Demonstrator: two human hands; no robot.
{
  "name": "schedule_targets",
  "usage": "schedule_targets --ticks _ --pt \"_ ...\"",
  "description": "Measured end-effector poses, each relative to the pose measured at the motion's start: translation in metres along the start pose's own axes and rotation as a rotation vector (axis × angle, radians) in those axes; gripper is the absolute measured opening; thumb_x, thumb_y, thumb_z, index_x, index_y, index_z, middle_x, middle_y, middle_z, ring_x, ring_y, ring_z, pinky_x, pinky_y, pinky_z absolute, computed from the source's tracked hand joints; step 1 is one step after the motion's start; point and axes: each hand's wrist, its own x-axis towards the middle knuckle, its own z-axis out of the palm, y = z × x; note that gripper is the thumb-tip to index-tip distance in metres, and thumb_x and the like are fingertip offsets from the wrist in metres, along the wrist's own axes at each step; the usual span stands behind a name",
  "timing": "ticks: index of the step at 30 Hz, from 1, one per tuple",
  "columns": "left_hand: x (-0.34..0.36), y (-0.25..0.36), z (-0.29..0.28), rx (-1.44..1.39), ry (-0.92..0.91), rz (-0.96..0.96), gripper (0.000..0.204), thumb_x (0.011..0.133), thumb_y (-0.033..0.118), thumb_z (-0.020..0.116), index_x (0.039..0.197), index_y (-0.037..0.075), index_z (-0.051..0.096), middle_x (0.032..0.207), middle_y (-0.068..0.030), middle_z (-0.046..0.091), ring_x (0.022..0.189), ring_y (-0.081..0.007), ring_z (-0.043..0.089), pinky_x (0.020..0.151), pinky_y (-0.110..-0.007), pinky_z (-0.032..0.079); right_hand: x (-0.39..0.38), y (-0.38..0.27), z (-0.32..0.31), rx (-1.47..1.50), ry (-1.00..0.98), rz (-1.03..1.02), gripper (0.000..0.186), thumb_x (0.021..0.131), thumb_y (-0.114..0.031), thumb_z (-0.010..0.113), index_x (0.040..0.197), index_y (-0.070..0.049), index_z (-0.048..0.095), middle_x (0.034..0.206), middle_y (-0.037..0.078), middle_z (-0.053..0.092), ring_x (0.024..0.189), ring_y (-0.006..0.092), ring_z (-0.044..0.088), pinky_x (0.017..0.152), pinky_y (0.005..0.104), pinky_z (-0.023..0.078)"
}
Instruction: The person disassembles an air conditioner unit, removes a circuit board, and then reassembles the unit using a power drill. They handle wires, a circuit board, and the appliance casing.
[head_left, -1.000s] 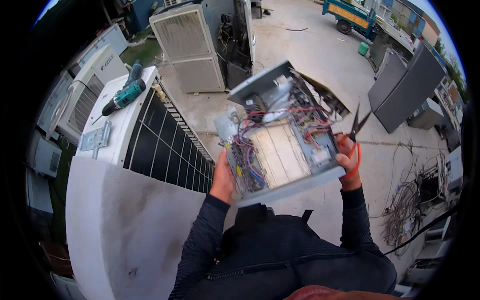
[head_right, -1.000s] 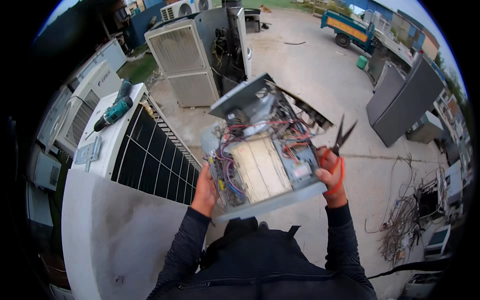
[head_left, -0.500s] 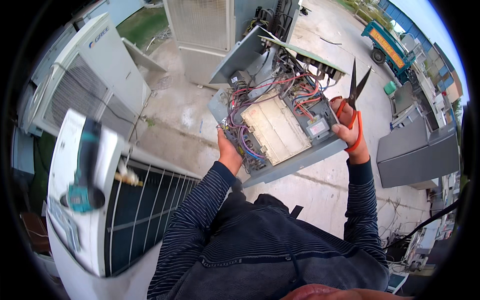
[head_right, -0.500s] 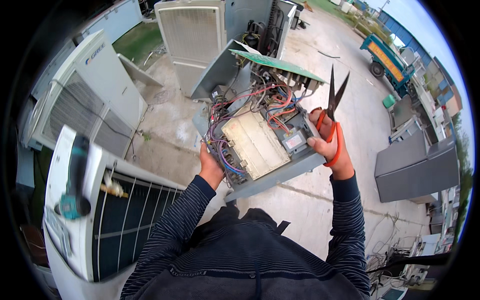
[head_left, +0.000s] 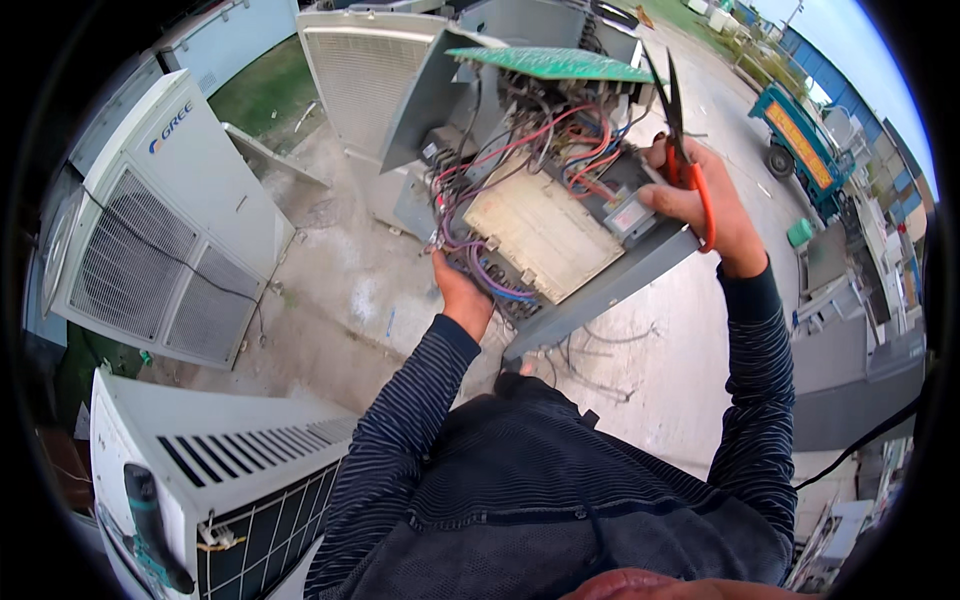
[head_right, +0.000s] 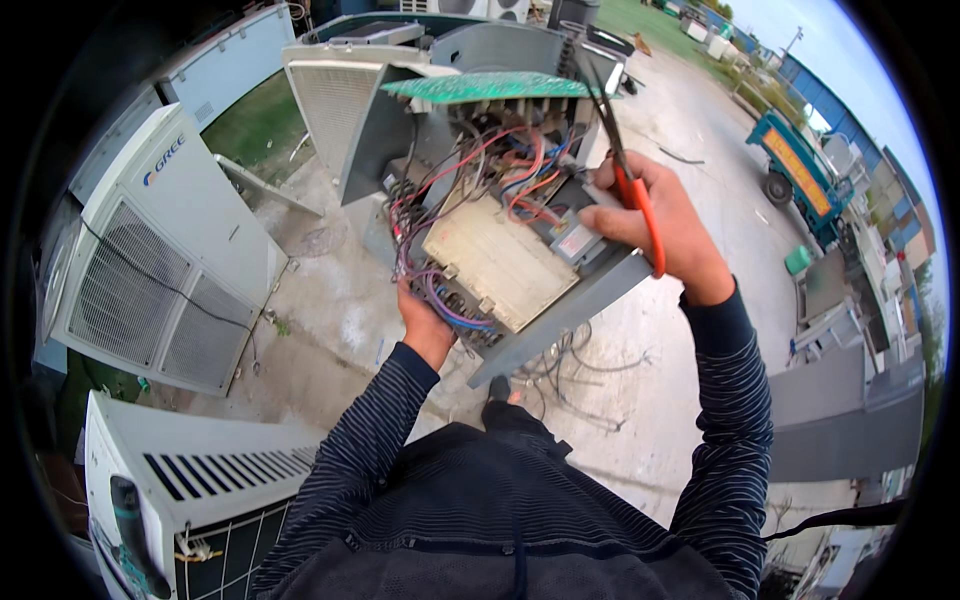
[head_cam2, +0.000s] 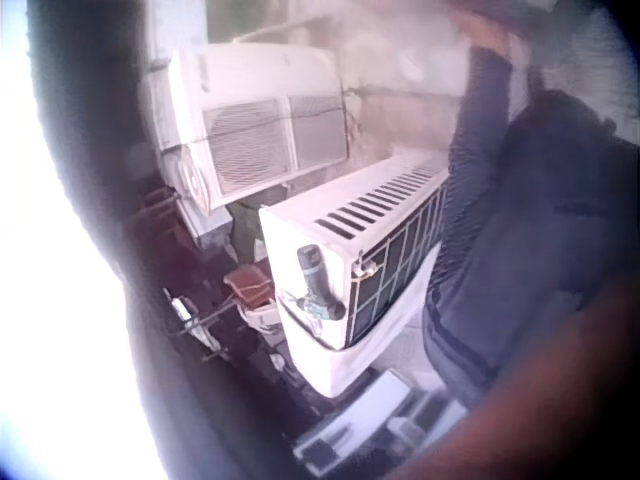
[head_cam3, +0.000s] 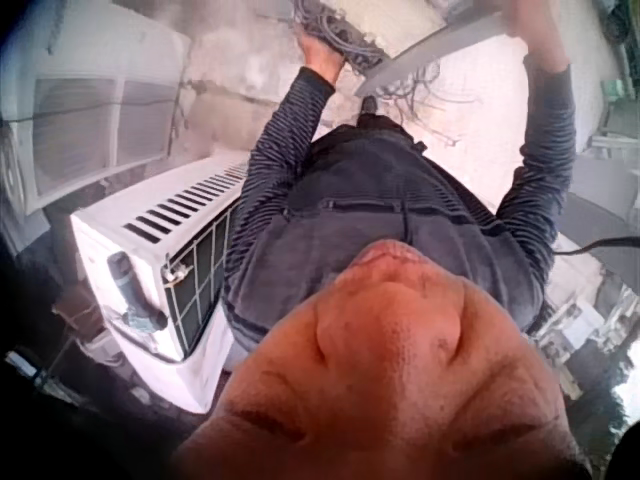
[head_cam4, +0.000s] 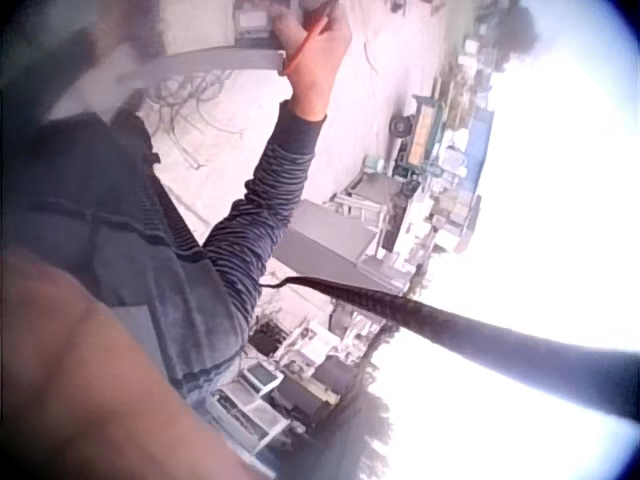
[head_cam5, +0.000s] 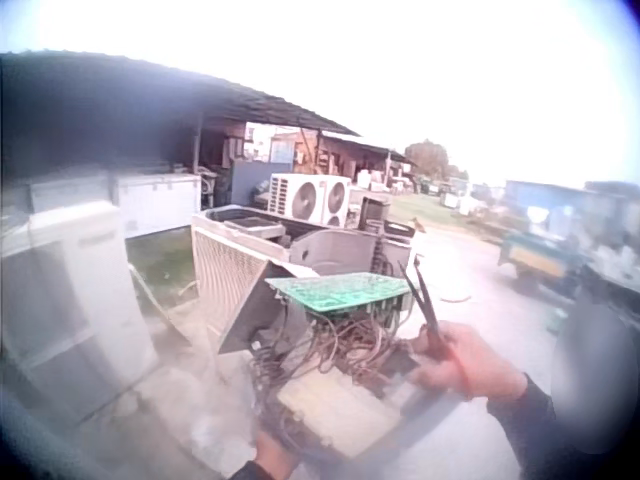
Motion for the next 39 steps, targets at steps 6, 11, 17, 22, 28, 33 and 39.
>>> schedule_targets --ticks 6,11,17,22,28,33,39 --pt "-0.02 -0.004 0.031 0.03 0.108 0.107 0.064 0.11 0.061 0.033 0.146 0.014 0.058 0.147 -0.0107 0.061 0.132 -0.0348 0.058 0.114 -0.052 0.045 0.008 0.002 -0.029 0.062 -0.104 -0.033 0.04 0.091 -0.039 0.08 0.09 -0.005 0.059 0.087 -0.001 0.057 0.082 0.0095 0.05 0.074 0.0274 0.043" --pt "-0.028 0.003 0.023 0.044 0.11 0.174 0.064 0.11 0.057 0.034 0.148 0.01 0.057 0.145 -0.0116 0.063 0.132 -0.0341 0.059 0.114 -0.051 0.046 -0.001 -0.001 -0.036 -0.053 -0.055 -0.188 0.042 0.089 -0.036 0.081 0.1 0.002 0.068 0.101 0.01 0.075 0.089 0.0162 0.068 0.095 0.0359 0.053" --pt "0.009 -0.013 -0.024 0.098 0.137 0.036 0.062 0.11 0.058 0.036 0.144 0.012 0.061 0.142 -0.0106 0.065 0.129 -0.0323 0.062 0.111 -0.05 0.049 0.03 0.014 -0.047 -0.094 0.398 0.019 0.022 0.089 -0.013 0.084 0.084 -0.002 0.066 0.07 -0.003 0.055 0.067 0.0063 0.048 0.063 0.0255 0.042" --pt "0.004 -0.059 0.004 0.071 0.191 -0.186 0.06 0.11 0.058 0.037 0.143 0.014 0.061 0.142 -0.0089 0.065 0.128 -0.0291 0.063 0.107 -0.049 0.052 0.171 0.028 -0.073 -0.501 0.216 -0.118 0.047 0.085 -0.041 0.088 0.075 -0.001 0.064 0.063 0.002 0.048 0.062 0.0089 0.045 0.057 0.0314 0.037" --pt "0.038 -0.079 -0.02 0.15 0.222 -0.229 0.057 0.112 0.054 0.037 0.146 0.014 0.059 0.139 -0.0087 0.068 0.121 -0.0298 0.068 0.105 -0.047 0.054 0.332 0.076 -0.073 -0.821 0.045 0.069 0.055 0.076 -0.051 0.089 0.08 0.002 0.074 0.067 0.015 0.068 0.061 0.0259 0.066 0.063 0.0387 0.053" --pt "0.044 -0.09 -0.023 0.108 0.042 -0.318 0.052 0.114 0.049 0.035 0.145 0.015 0.059 0.139 -0.0067 0.067 0.124 -0.0278 0.066 0.107 -0.045 0.052 0.417 0.162 -0.056 -0.996 -0.037 0.158 0.045 0.075 -0.037 0.084 0.085 0.007 0.076 0.083 0.023 0.075 0.08 0.0355 0.076 0.078 0.0427 0.061" --pt "0.026 -0.056 -0.016 0.182 0.061 -0.406 0.053 0.114 0.05 0.034 0.145 0.015 0.059 0.14 -0.0065 0.067 0.125 -0.0275 0.065 0.108 -0.045 0.051 0.463 0.164 -0.019 -0.838 -0.196 0.242 0.055 0.079 -0.045 0.087 0.084 0.009 0.076 0.076 0.02 0.072 0.066 0.0295 0.071 0.065 0.0406 0.057"
